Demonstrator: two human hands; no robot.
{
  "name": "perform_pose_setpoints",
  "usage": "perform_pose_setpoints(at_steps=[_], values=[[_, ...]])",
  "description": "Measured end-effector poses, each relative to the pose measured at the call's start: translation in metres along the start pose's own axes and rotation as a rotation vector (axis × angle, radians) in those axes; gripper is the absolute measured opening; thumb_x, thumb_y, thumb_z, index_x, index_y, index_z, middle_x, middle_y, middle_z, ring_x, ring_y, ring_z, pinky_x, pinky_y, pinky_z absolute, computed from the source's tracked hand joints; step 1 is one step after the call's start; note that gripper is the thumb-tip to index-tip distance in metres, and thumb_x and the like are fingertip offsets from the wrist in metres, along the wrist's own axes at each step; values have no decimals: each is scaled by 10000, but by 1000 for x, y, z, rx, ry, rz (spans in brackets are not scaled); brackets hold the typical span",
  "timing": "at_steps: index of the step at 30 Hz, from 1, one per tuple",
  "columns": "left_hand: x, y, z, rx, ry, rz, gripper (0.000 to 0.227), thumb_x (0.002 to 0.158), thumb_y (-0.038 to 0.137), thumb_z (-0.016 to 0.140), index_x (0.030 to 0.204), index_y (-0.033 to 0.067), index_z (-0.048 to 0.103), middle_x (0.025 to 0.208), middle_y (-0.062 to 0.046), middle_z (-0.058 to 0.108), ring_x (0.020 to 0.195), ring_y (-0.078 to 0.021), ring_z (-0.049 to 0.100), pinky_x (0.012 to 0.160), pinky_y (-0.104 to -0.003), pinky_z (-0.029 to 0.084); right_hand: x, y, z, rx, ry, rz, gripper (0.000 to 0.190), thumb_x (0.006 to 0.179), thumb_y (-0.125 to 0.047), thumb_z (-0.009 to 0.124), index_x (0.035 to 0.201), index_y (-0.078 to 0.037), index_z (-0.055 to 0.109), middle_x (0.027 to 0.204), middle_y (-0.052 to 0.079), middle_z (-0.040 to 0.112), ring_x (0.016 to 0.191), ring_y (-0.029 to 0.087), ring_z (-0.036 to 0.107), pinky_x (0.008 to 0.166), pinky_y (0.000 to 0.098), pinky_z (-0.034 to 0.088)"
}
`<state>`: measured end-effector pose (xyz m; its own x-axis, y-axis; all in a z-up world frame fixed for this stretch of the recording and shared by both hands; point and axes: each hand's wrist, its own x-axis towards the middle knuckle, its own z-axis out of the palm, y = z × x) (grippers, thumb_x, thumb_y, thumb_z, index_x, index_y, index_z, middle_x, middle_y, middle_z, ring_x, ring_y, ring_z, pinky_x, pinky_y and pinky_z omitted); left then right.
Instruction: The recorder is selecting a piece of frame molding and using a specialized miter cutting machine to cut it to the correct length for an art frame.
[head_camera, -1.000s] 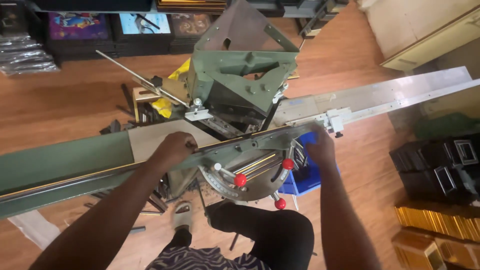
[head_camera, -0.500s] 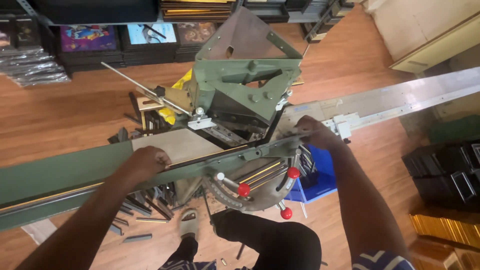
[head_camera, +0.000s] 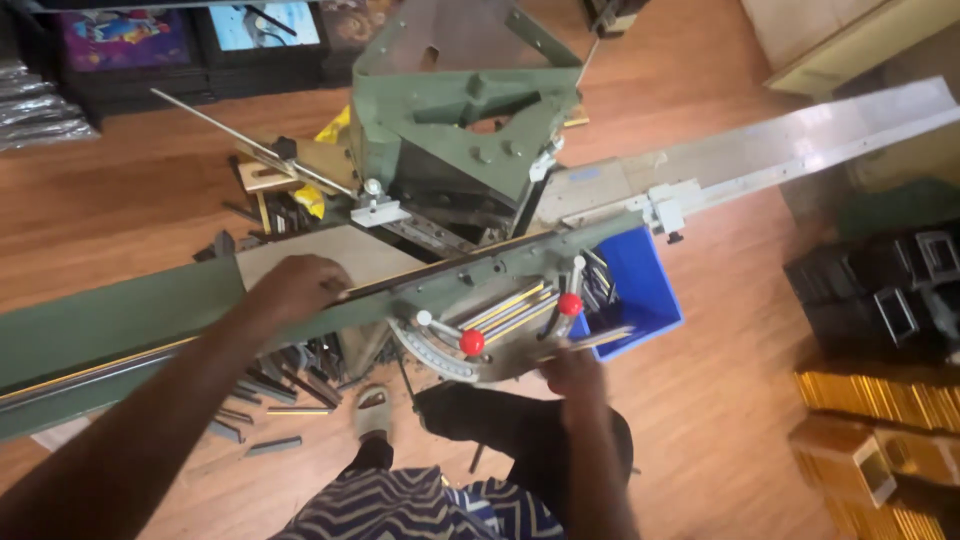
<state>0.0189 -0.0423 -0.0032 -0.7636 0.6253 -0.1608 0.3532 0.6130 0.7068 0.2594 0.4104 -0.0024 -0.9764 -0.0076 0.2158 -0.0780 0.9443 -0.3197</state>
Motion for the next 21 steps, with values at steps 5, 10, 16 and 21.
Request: perform_pose_setpoints(at_steps=[5, 10, 16, 21], values=[[2, 17, 3, -139, 0, -169, 176, 816, 169, 758, 981, 121, 801, 906, -74, 797, 844, -224, 779, 778, -354, 585, 55, -100, -14, 1090, -145, 1104, 382, 988, -310, 641, 897, 58, 686, 772, 164, 730, 628, 262, 748, 542, 340, 603], [28, 31, 18, -191, 119, -49, 239, 775, 99, 715, 1002, 108, 788, 929, -98, 785, 862, -215, 784, 796, -339, 601, 80, -84, -13, 1098, -387, 925, 491, 998, -404, 582, 857, 53, 693, 663, 124, 672, 523, 237, 701, 453, 328, 580], [42, 21, 25, -143, 40, -114, 210, 772, 149, 781, 979, 117, 792, 946, -97, 777, 860, -256, 754, 773, -386, 586, 45, -27, -18, 129, -6, 716, 382, 954, -399, 685, 939, -26, 765, 806, 201, 747, 770, 362, 721, 649, 475, 548], [44, 28, 22, -107, -23, -190, 115, 793, 142, 738, 877, 96, 800, 884, -72, 809, 835, -249, 777, 775, -379, 588, 13, -21, 20, 437, -178, 379, 726, 589, -319, 816, 1200, -6, 582, 1055, 194, 731, 992, 421, 725, 741, 488, 590]])
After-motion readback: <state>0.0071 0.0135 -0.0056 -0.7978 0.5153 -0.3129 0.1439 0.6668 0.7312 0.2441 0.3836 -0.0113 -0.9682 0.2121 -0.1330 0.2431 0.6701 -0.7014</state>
